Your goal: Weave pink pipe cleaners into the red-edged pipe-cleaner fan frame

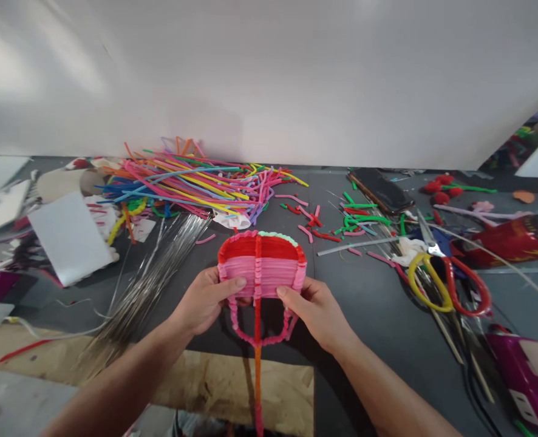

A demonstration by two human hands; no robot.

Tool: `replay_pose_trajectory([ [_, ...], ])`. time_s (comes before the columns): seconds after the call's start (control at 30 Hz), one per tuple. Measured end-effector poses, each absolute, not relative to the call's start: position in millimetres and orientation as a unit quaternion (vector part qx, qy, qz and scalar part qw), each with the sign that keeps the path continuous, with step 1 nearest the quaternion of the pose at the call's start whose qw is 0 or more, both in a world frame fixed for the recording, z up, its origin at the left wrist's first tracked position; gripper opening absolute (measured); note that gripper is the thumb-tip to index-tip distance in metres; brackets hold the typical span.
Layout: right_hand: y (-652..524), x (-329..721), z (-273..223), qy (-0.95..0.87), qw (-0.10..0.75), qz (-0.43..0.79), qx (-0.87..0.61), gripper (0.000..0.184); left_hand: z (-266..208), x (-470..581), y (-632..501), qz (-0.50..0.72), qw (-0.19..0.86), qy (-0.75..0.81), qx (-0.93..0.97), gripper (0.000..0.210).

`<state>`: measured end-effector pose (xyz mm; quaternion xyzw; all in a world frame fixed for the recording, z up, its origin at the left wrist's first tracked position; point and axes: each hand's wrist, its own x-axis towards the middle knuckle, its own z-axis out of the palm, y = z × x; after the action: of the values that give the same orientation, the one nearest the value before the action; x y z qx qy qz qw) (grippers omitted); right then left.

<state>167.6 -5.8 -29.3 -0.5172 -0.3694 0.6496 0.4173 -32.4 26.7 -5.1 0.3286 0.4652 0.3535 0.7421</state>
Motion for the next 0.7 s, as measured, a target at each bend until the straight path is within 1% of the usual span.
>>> replay_pose_trajectory([
  [0.07,-6.6,165.8,-28.5,-0.363,0.423,0.656,-0.508,0.029,-4.3,-29.9,24.7,0.355,0.738,0.469,0.33,0.02],
  [0.23,-6.5,162.9,-27.1,-0.348,0.415,0.652,-0.531,0.035,-3.5,-25.1,21.0,0.352,0.726,0.479,0.347,0.02],
  [0.37,-6.3,162.0,-28.4,-0.337,0.416,0.659,-0.529,0.035,-1.6,-24.8,21.0,0.356,0.712,0.488,0.36,0.021],
  [0.5,-5.6,162.9,-28.0,-0.321,0.415,0.686,-0.504,0.032,0.0,-28.4,22.6,0.352,0.708,0.492,0.365,0.02],
  [0.6,-3.4,164.5,-24.8,-0.276,0.429,0.717,-0.475,0.027,-0.6,-31.7,24.5,0.351,0.704,0.495,0.369,0.02],
  [0.7,-1.8,166.1,-23.7,-0.258,0.441,0.722,-0.466,0.023,-1.1,-32.7,25.1,0.35,0.704,0.496,0.369,0.02],
])
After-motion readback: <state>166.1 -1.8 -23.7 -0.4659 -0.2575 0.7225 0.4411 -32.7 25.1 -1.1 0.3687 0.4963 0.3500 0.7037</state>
